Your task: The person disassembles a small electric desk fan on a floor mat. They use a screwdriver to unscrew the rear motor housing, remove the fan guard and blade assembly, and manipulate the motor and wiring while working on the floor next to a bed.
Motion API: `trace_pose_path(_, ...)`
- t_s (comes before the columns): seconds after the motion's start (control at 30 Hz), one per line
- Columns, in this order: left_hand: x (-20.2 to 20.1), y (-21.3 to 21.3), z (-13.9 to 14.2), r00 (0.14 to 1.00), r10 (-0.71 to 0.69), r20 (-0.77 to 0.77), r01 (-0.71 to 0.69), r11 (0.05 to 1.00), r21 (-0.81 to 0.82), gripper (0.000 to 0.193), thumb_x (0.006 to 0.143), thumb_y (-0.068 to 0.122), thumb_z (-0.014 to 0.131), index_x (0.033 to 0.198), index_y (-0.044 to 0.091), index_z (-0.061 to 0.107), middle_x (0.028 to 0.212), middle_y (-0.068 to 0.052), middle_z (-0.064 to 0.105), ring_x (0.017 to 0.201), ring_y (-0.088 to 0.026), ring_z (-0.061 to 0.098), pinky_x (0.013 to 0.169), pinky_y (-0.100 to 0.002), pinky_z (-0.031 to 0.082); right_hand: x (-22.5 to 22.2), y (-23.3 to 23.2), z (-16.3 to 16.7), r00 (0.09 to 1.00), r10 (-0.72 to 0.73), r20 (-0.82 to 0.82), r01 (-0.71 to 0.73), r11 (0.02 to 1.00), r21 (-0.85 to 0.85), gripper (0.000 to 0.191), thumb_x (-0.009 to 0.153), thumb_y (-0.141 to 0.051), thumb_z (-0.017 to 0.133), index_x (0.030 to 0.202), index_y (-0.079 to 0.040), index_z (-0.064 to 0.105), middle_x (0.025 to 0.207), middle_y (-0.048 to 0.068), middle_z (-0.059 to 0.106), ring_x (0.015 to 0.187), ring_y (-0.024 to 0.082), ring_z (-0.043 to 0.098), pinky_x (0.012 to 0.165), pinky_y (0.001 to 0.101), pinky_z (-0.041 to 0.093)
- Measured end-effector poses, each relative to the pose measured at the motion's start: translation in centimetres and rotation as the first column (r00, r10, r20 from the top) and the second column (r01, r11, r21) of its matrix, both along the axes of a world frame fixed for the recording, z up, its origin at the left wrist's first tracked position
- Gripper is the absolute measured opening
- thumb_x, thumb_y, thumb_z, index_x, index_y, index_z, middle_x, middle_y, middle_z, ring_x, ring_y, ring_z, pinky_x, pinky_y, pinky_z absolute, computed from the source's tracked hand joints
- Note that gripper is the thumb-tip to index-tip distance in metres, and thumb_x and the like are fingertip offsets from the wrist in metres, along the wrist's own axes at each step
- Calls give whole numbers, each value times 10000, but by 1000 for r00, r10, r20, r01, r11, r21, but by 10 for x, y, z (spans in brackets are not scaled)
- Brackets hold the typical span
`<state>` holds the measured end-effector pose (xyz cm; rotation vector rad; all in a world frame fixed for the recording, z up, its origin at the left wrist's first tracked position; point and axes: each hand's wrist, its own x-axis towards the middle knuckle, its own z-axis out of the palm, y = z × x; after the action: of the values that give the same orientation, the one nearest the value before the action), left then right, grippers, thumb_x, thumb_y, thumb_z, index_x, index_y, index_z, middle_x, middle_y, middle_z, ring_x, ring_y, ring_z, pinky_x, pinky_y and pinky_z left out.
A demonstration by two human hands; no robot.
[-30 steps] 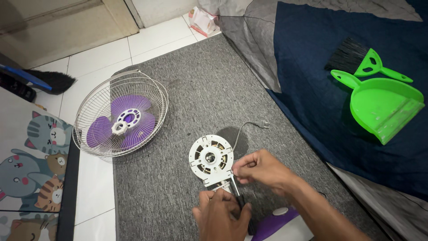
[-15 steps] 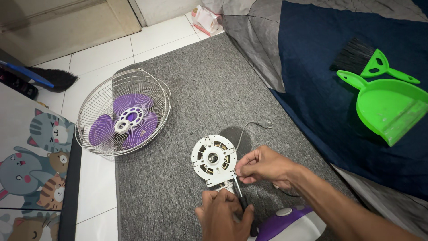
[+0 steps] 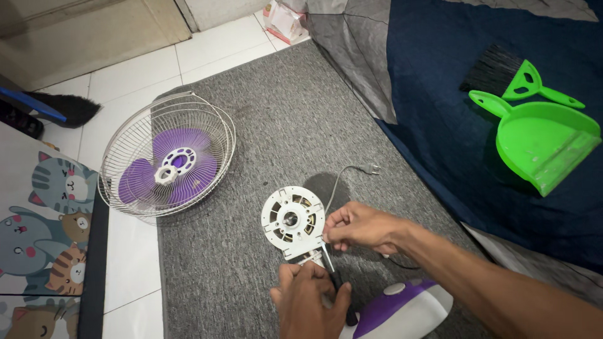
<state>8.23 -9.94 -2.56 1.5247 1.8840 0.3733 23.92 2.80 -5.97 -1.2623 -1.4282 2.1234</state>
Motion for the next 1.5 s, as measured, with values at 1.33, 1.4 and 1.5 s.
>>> trace_pose_path(1.33, -52, 0, -29, 904, -222, 366, 119, 952, 283, 149, 696, 265, 861, 801, 167, 821, 889, 14, 727, 917, -178, 686, 760, -366, 517, -25, -117, -1, 673, -609, 419, 303, 744, 596, 183, 843, -251, 784, 950, -105, 757, 662, 71, 758, 604, 149, 722, 595, 312, 585)
trace_pose_path(1.4, -72, 11, -27, 880, 35, 473, -138, 973, 185, 95, 758, 206, 791, 825, 141, 810, 908, 15, 756, 878, -143, 761, 695, -317, 580, -34, -117, 3, 671, -636, 381, 386, 738, 553, 206, 851, -254, 762, 1030, -152, 774, 665, 88, 768, 608, 177, 751, 588, 329, 592)
trace_pose_path(1.5, -99, 34, -16, 788, 262, 557, -382, 917, 110, 181, 891, 188, 698, 1033, 88, 748, 939, -30, 776, 914, -153, 740, 805, -283, 575, -67, -121, 13, 705, -634, 318, 455, 748, 483, 291, 860, -256, 736, 1144, -199, 753, 683, 128, 765, 616, 229, 801, 602, 365, 600)
